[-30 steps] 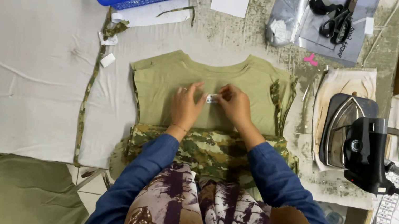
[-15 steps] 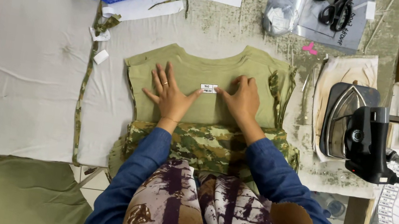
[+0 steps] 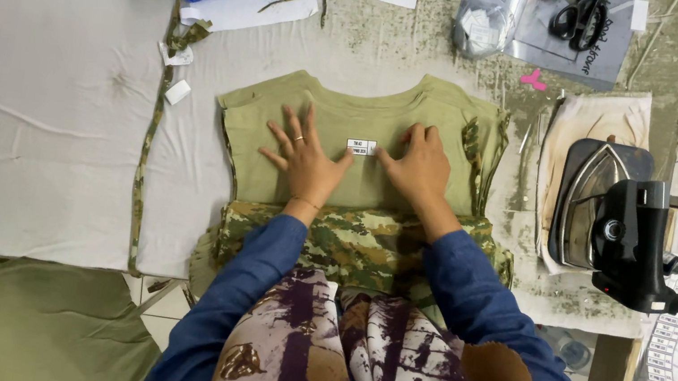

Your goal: The person irons a green t-shirt on a table, repeatedly placing small white labels on the garment and pressing them with an iron. The person handles the t-shirt and the iron throughout the process.

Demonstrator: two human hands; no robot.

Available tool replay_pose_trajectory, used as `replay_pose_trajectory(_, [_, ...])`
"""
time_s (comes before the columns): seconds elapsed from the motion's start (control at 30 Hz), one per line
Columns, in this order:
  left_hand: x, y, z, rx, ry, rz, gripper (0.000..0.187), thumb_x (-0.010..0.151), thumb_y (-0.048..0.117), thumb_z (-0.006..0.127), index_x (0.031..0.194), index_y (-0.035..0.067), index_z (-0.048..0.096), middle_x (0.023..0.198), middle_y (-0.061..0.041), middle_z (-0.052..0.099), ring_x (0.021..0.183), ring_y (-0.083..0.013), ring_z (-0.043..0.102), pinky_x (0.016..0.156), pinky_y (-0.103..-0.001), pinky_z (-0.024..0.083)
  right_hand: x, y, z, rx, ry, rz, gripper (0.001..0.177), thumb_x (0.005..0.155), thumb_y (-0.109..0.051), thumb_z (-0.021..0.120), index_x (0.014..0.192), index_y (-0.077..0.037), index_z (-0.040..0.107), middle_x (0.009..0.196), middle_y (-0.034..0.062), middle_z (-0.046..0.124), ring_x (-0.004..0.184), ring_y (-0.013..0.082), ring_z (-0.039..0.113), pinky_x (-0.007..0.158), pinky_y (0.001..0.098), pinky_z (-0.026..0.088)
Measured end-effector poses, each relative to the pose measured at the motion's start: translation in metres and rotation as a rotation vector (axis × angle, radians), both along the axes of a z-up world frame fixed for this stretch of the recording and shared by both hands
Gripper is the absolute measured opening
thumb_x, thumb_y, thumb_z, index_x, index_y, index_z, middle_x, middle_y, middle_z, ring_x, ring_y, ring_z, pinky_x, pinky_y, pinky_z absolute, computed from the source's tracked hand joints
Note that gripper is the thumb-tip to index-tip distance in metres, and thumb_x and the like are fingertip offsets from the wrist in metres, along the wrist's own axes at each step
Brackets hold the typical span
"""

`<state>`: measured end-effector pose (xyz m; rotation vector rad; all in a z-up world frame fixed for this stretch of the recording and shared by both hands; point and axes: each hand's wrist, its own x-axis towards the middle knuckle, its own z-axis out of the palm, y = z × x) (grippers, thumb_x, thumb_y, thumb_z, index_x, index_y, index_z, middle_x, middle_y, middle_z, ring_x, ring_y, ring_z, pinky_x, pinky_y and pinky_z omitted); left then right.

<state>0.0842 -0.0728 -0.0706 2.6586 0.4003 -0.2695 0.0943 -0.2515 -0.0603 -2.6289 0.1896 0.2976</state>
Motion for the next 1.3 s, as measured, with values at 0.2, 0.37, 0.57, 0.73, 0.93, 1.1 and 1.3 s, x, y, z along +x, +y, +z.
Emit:
replay_pose_trajectory(0.2, [0.005, 0.06, 0.031, -0.008, 0.16, 0.016, 0.081, 0.089, 0.069, 0.014, 0.156, 0.025, 0.006, 0.164, -0.006, -0.002, 0.149, -0.0315, -0.006, 0.107, -0.073, -0.009, -0.034, -0.196, 0.038, -0.749, -0.391, -0.416, 0.054, 0.097, -0.051, 0.071, 0.13, -0.011, 0.059, 0.135, 0.0243, 0.044, 0.12, 0.044, 0.036, 0.087, 0.0627, 0.031])
replay_pose_trajectory(0.37, [0.004, 0.119, -0.011, 0.094, 0.059, -0.039, 0.066, 0.099, 0.06, 0.024, 0.157, 0.033, 0.01, 0.164, -0.003, -0.001, 0.151, -0.0347, -0.002, 0.108, -0.075, -0.001, -0.06, -0.319, 0.034, -0.459, 0.018, -0.474, 0.063, 0.113, -0.064, 0.048, 0.113, -0.001, 0.05, 0.1, 0.0305, 0.065, 0.088, 0.0541, 0.059, 0.065, 0.0612, 0.043])
replay_pose_trajectory(0.57, [-0.001, 0.127, -0.03, 0.161, -0.053, -0.06, 0.063, 0.1, 0.058, 0.031, 0.157, 0.033, 0.017, 0.164, -0.007, 0.008, 0.15, -0.0345, 0.005, 0.107, -0.075, -0.001, -0.019, -0.193, 0.083, -0.285, 0.076, -0.231, 0.06, 0.101, -0.057, 0.057, 0.13, -0.005, 0.051, 0.104, 0.0339, 0.066, 0.096, 0.0548, 0.061, 0.078, 0.0584, 0.047])
replay_pose_trajectory(0.73, [-0.004, 0.132, -0.044, 0.18, -0.078, -0.047, 0.061, 0.104, 0.054, 0.029, 0.158, 0.03, 0.016, 0.165, -0.011, 0.011, 0.151, -0.033, 0.006, 0.108, -0.072, -0.006, 0.018, -0.008, 0.111, -0.235, 0.119, 0.434, 0.06, 0.089, -0.055, 0.059, 0.125, -0.008, 0.056, 0.093, 0.0248, 0.071, 0.089, 0.044, 0.07, 0.079, 0.053, 0.055])
replay_pose_trajectory(0.93, [-0.004, 0.135, -0.039, 0.027, -0.064, 0.03, 0.061, 0.106, 0.052, 0.019, 0.159, 0.023, 0.012, 0.165, -0.006, 0.008, 0.152, -0.0251, 0.005, 0.112, -0.067, -0.01, 0.034, 0.088, 0.102, -0.173, -0.125, 0.819, 0.056, 0.088, -0.06, 0.055, 0.118, -0.013, 0.055, 0.076, 0.0169, 0.07, 0.074, 0.0348, 0.072, 0.065, 0.0475, 0.057])
replay_pose_trajectory(1.1, [-0.005, 0.143, -0.035, -0.083, -0.015, 0.016, 0.058, 0.107, 0.05, 0.02, 0.158, 0.026, 0.012, 0.165, -0.005, 0.006, 0.152, -0.0261, 0.002, 0.111, -0.07, -0.008, 0.031, 0.021, 0.133, -0.232, 0.234, 0.417, 0.069, 0.092, -0.059, 0.053, 0.138, -0.008, 0.047, 0.101, 0.0269, 0.069, 0.099, 0.0445, 0.067, 0.083, 0.0558, 0.054])
replay_pose_trajectory(1.3, [-0.04, 0.114, 0.037, -0.034, -0.162, -0.125, 0.063, 0.102, 0.054, 0.037, 0.151, 0.015, 0.036, 0.158, -0.018, 0.028, 0.147, -0.0391, 0.021, 0.108, -0.071, 0.019, 0.0, -0.264, 0.018, -0.352, 0.108, -0.168, 0.073, 0.097, -0.071, 0.054, 0.138, -0.009, 0.054, 0.1, 0.0312, 0.069, 0.097, 0.0499, 0.065, 0.077, 0.0578, 0.052])
